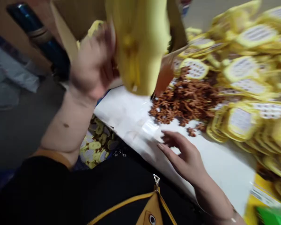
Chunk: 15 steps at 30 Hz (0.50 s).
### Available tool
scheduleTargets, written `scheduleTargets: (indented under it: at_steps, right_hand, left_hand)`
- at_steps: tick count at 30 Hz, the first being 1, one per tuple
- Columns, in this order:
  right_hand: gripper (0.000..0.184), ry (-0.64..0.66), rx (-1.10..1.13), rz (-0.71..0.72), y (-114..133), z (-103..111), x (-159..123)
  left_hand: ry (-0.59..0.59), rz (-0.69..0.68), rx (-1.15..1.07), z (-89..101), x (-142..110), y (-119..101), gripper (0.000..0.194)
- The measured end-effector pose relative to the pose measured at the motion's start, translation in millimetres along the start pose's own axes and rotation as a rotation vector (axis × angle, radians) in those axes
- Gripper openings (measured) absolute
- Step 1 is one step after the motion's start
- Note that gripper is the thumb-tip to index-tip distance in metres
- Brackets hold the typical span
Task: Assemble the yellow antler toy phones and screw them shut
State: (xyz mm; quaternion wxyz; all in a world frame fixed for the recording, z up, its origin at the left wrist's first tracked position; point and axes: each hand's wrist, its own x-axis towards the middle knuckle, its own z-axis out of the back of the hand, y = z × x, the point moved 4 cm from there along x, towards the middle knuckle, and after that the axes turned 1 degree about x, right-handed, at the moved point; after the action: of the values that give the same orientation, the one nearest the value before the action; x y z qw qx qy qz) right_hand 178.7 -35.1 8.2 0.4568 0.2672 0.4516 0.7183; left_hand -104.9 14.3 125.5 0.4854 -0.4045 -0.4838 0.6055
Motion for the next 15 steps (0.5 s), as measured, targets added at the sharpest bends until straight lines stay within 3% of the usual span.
scheduleTargets:
  at_steps: [1,3,6,9,15]
  right_hand:
    - [0.056,-0.077,0.113,0.038,7,1,5]
    - [0.076,-0.077,0.293,0.087,18,-3,14]
    - [0.072,-0.044,0.494,0.093,23,-8,24]
    - [0.054,0.009,0.675,-0.025,16,-12,22]
    - [0.034,0.0,1.026,-0.209,10,-6,3]
  left_hand:
    - [0.115,-0.06,-0.199,-23.9,-5,0,0.027]
    - [0.33,-0.047,-0.527,-66.2,-20,14,0.015]
    - [0.421,0.151,-0.608,-105.0,-35,49,0.032]
    - [0.447,0.229,-0.667,-118.7,-41,66,0.036]
    - [0.433,0.315,-0.615,-121.7,-48,78,0.038]
